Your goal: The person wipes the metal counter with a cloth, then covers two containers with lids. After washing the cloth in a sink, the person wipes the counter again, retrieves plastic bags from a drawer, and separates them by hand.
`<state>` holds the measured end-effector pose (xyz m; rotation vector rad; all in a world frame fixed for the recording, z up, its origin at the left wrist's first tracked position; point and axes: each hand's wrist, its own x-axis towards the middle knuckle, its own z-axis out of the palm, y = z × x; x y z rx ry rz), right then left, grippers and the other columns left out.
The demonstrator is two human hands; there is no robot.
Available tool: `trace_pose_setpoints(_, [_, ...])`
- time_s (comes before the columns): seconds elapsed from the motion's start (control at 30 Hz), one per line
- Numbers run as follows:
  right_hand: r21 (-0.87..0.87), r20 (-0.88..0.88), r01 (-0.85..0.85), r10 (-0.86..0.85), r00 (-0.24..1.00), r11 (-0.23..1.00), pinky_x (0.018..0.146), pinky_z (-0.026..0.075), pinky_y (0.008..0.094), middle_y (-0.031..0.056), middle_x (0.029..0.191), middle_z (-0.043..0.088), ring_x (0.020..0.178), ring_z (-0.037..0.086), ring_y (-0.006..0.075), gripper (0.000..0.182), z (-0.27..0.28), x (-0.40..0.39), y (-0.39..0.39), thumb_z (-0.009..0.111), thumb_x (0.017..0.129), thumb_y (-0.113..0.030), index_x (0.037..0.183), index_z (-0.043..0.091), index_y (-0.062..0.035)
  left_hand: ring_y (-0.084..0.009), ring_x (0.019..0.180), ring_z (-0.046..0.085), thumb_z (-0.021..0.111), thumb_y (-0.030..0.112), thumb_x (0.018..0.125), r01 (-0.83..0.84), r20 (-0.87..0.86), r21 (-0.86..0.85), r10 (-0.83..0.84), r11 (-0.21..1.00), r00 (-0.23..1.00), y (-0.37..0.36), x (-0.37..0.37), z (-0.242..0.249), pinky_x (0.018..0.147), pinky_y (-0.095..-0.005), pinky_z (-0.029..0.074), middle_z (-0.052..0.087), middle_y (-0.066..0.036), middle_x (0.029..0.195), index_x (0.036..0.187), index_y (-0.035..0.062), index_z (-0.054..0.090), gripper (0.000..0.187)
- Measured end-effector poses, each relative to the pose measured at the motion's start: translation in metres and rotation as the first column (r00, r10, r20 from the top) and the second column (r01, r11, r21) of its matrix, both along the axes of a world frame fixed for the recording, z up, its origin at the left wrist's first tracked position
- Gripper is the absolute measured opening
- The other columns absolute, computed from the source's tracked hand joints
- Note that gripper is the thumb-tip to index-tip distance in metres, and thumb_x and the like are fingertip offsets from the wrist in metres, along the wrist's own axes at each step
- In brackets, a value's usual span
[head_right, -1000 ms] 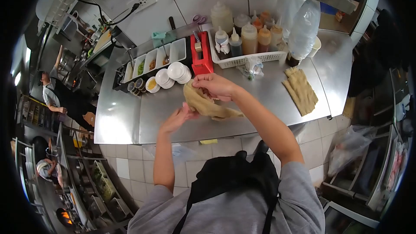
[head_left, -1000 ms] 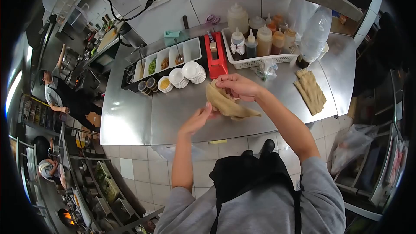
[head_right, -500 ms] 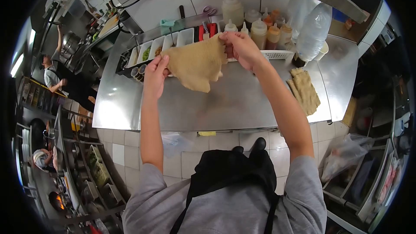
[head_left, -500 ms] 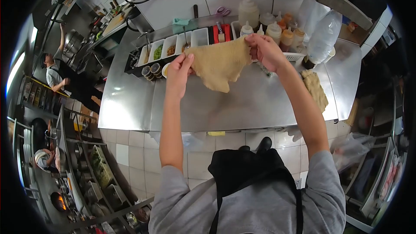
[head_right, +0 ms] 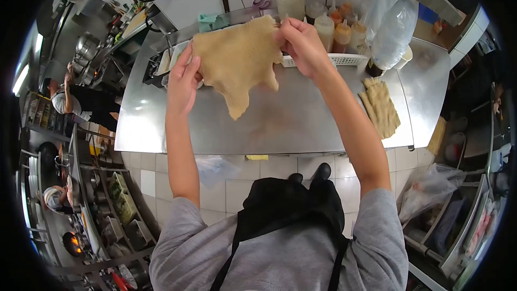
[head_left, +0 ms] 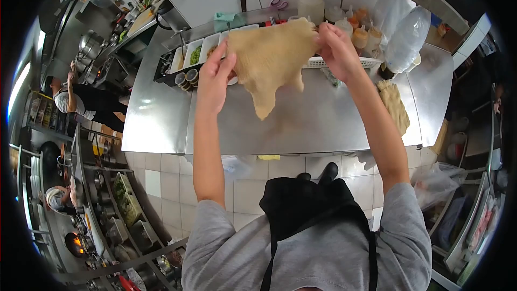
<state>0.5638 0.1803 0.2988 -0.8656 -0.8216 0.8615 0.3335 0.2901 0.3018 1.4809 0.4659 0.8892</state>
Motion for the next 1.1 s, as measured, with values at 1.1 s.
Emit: trace_pose_setpoints(1.1, [-0.471,0.674,0.459,-0.029,0.739,0.753,0.068,0.045,0.0313,0.0101,0.086,0.057,0.077,0.055,0.0261,0.019,-0.173,-0.029,-0.095,0.059,0.085,-0.023,0.091,0.055,-0.0056,-0.0146,0.075,0.062,0.054,0.027,0.09,-0.097,-0.513,-0.018,0.074,0.995,0.855,-0.07,-0.023,-0.166,0.063,-0.0297,0.048,0.063,-0.007,0.08,0.095,0.0039,0.054,0.024])
